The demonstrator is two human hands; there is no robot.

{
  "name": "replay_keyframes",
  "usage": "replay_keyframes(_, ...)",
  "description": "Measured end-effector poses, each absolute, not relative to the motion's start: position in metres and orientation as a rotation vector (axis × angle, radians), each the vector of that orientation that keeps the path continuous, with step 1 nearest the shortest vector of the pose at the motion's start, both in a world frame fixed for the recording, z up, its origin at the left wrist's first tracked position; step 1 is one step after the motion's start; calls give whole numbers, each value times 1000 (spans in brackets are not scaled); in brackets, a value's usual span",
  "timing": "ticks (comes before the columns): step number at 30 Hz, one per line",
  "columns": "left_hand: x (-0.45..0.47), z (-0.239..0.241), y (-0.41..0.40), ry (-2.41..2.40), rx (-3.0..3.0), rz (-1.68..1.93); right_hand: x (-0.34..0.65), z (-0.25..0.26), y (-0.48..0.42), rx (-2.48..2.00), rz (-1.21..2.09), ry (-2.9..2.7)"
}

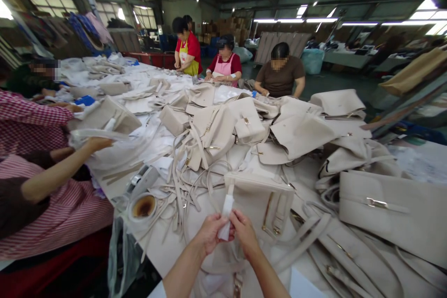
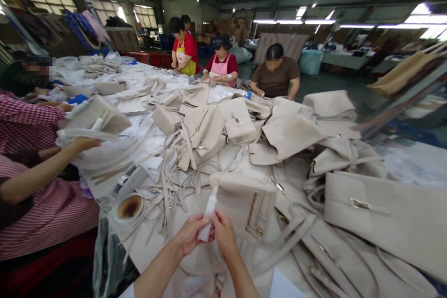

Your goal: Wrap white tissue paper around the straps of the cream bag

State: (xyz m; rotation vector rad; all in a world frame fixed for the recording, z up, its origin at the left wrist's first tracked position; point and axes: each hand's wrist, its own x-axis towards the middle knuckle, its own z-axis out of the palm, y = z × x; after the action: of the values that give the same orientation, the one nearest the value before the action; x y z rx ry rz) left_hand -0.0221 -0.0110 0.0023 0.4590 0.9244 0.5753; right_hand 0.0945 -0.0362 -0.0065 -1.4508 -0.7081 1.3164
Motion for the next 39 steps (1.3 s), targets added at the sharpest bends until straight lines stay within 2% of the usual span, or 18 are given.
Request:
replay_keyframes(5, -16, 4, -13, 1038, 553, 646, 91, 1, -34, -1337, 1465, -656)
replay_keyframes(16, -19, 9, -21, 1052, 530, 553, 74, -11, -26, -1469, 1273, -618)
replay_keyframes(22, -15, 8, -17, 1133, 709, 533, 93, 21, -42, -1519, 1202, -595)
replay_keyframes(27, -18, 10, -6, 1145, 858, 511, 171, 73, -156, -1506, 1261, -492)
replay_keyframes(29, -20, 11, -2, 1107, 898, 492, 202, 79, -224, -1633, 1070, -282)
replay_keyframes(31, -21, 12, 0, 1086, 925, 482, 225, 71, -290, -1896, 730, -107)
replay_keyframes(33, -22, 12, 2, 1107, 939, 477, 239, 52, -343, -2179, 550, -22)
replay_keyframes(36, -24, 10, 5, 1150, 950, 460, 245, 23, -385, -2324, 537, 90)
replay_keyframes(39, -27, 8, 7, 1148, 954, 453, 245, 10, -385, -2307, 583, 182)
